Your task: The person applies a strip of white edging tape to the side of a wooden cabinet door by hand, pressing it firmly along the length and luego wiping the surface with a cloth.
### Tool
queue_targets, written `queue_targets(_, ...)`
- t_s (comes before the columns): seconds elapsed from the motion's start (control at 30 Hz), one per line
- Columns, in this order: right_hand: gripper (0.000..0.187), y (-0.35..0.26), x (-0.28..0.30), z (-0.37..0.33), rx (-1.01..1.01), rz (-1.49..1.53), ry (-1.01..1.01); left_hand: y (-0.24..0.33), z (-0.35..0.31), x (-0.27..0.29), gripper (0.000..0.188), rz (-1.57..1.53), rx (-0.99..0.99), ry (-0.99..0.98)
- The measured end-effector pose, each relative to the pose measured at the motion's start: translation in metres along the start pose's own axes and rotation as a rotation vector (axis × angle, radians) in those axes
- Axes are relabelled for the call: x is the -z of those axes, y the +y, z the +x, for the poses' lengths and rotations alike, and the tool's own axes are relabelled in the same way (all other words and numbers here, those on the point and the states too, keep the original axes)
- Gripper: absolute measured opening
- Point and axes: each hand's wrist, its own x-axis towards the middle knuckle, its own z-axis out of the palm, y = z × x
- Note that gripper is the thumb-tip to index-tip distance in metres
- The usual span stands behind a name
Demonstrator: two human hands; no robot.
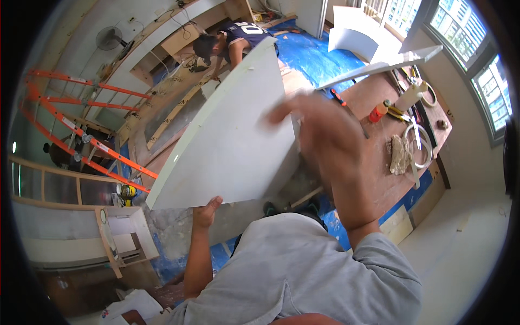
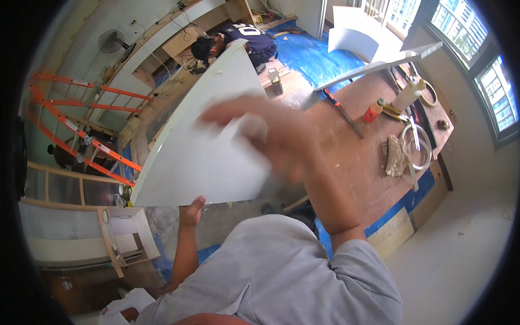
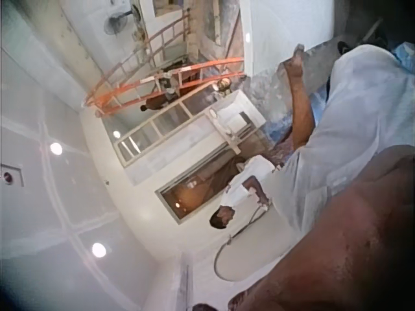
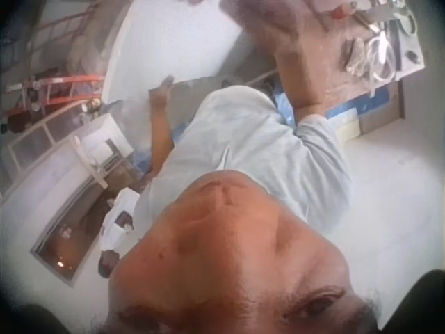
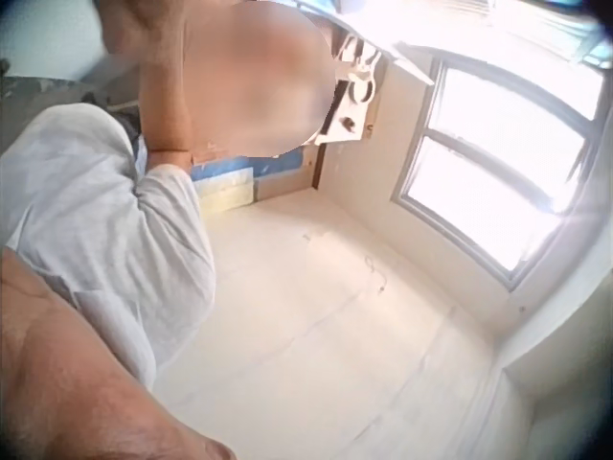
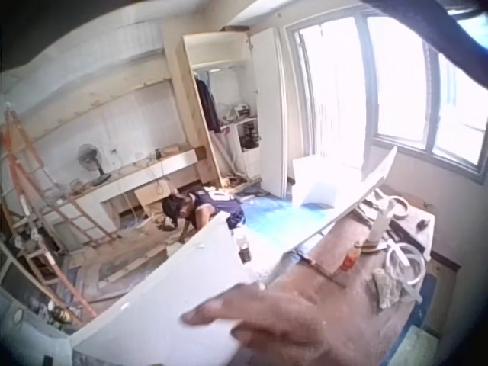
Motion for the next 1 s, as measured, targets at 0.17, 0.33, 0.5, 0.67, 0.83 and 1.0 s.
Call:
queue_targets(0.17,0.035,-0.063,-0.03,0.01,0.476,0.274,-0.464,0.015,0.003,-0.009,0.038,-0.265,0.008,0.017)
queue_targets(0.33,0.033,-0.048,-0.034,-0.005,0.238,0.133,-0.303,-0.009,0.003,0.012,0.046,-0.168,0.286,-0.054)
queue_targets(0.5,0.032,-0.019,-0.053,0.013,-0.066,-0.239,-0.175,0.065,0.024,-0.022,0.041,-0.078,-0.063,-0.016)
queue_targets(0.67,0.04,0.02,-0.143,0.043,0.256,-0.361,-0.531,0.062,0.013,-0.014,0.049,-0.162,-0.006,0.027)
queue_targets(0.83,0.034,0.033,-0.212,0.081,0.345,-0.456,-0.933,0.05,0.011,-0.011,0.039,-0.171,0.02,0.032)
queue_targets(1.0,0.022,0.048,-0.226,0.125,0.352,-0.296,-1.247,0.041,0.013,-0.006,0.039,-0.21,-0.044,0.035)
